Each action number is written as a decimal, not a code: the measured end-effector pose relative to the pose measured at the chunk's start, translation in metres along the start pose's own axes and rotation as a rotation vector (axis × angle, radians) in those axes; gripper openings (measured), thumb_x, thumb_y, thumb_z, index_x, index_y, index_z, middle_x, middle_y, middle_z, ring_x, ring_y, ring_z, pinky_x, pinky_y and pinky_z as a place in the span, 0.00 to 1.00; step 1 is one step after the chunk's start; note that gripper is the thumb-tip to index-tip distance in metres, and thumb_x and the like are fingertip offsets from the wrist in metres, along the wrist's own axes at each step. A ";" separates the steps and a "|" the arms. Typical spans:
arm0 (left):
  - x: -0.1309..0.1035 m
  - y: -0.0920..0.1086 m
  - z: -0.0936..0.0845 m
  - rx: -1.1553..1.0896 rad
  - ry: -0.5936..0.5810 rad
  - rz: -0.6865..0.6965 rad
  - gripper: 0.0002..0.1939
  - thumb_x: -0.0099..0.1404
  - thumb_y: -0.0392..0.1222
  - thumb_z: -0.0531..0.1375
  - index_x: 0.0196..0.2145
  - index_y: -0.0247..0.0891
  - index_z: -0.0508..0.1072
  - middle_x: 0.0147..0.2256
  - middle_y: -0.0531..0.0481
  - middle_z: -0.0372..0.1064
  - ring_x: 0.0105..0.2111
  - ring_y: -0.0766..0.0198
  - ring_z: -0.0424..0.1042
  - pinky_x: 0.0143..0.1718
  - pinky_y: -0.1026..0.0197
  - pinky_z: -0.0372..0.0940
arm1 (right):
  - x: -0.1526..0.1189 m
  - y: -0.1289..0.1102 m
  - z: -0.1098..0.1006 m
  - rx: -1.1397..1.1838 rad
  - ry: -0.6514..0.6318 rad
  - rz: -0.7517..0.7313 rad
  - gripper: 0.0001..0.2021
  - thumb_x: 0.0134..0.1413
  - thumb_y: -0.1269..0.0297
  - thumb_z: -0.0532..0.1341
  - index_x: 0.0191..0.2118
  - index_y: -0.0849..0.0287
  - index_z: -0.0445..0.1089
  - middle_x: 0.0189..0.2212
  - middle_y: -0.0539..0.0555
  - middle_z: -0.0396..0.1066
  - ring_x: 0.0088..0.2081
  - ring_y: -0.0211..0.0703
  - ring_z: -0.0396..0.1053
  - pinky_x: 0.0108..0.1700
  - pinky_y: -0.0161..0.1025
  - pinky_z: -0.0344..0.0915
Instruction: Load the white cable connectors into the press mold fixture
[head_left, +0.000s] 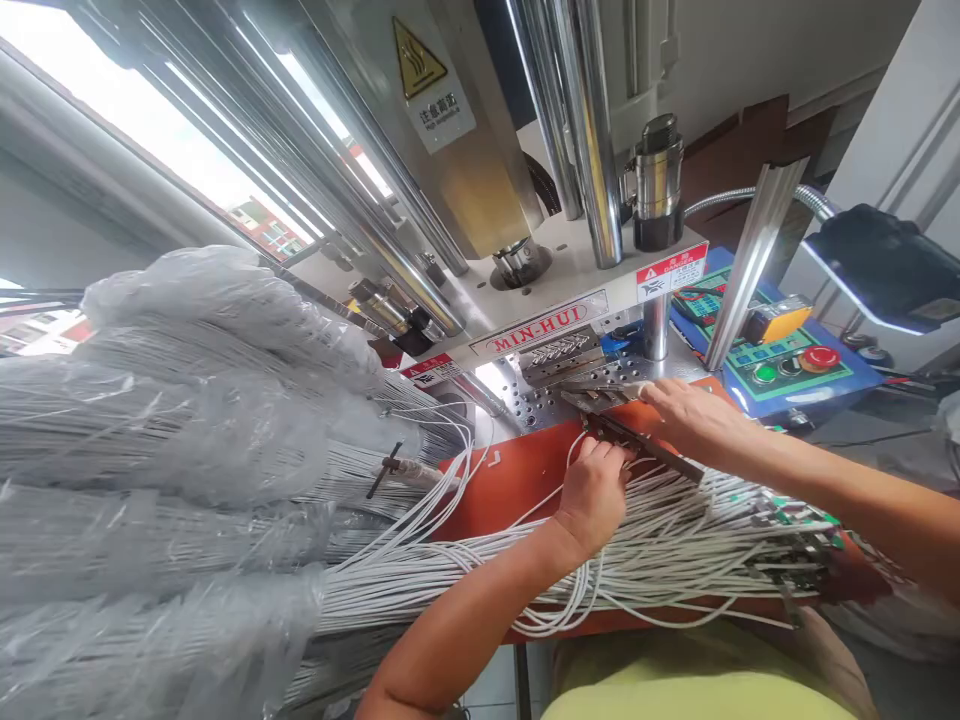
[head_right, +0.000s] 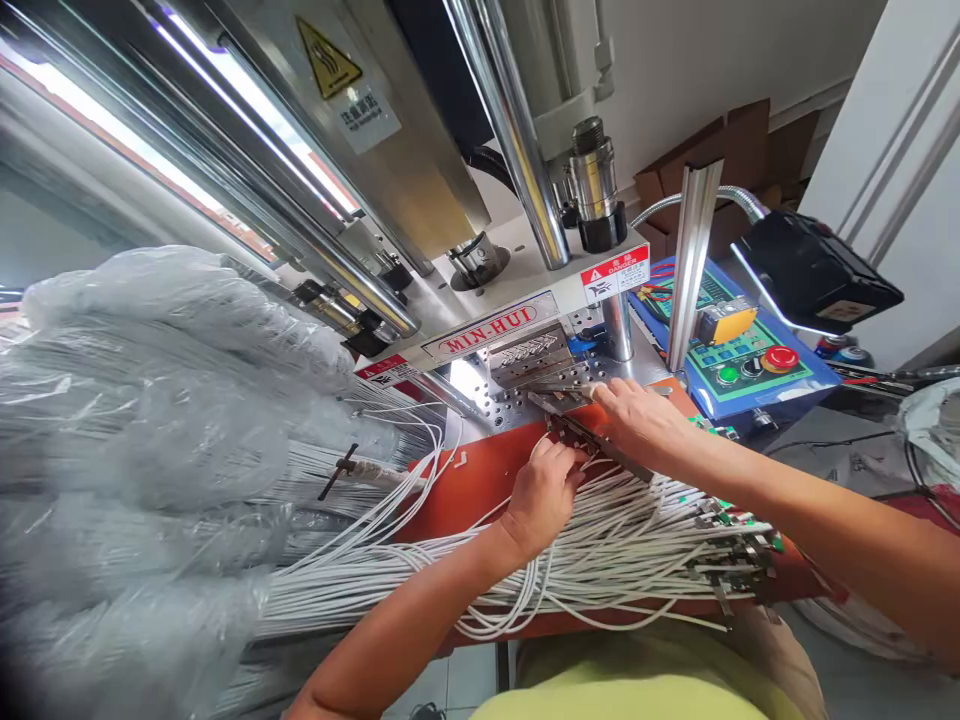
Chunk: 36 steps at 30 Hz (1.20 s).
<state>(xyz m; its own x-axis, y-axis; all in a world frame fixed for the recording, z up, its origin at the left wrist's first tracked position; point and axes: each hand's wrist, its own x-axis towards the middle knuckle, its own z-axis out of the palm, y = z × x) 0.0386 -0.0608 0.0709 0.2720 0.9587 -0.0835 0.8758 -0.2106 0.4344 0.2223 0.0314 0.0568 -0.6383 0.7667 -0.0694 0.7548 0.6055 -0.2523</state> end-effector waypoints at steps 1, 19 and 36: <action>-0.006 -0.002 -0.006 -0.008 -0.012 0.005 0.10 0.63 0.29 0.57 0.40 0.39 0.74 0.39 0.47 0.72 0.43 0.56 0.65 0.42 0.56 0.65 | -0.010 -0.008 -0.001 0.054 -0.003 -0.040 0.11 0.58 0.65 0.59 0.46 0.61 0.63 0.39 0.58 0.68 0.39 0.48 0.65 0.37 0.40 0.58; -0.037 0.002 -0.018 -0.568 0.083 -0.069 0.18 0.62 0.31 0.61 0.49 0.41 0.68 0.45 0.49 0.72 0.44 0.62 0.72 0.48 0.60 0.67 | -0.045 -0.050 0.015 -0.024 0.444 -0.405 0.09 0.62 0.74 0.53 0.32 0.61 0.68 0.28 0.53 0.68 0.32 0.42 0.63 0.34 0.41 0.51; -0.016 -0.019 0.002 -0.513 0.235 -0.052 0.06 0.64 0.32 0.60 0.36 0.38 0.77 0.35 0.50 0.76 0.37 0.64 0.75 0.44 0.62 0.69 | -0.033 -0.017 0.021 0.154 -0.011 0.046 0.30 0.55 0.64 0.61 0.61 0.61 0.50 0.43 0.60 0.69 0.42 0.53 0.68 0.36 0.41 0.59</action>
<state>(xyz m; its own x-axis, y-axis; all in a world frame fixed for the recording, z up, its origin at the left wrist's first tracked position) 0.0186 -0.0731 0.0618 0.0864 0.9944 0.0603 0.5636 -0.0987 0.8202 0.2269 -0.0087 0.0428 -0.6059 0.7899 -0.0943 0.7515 0.5294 -0.3938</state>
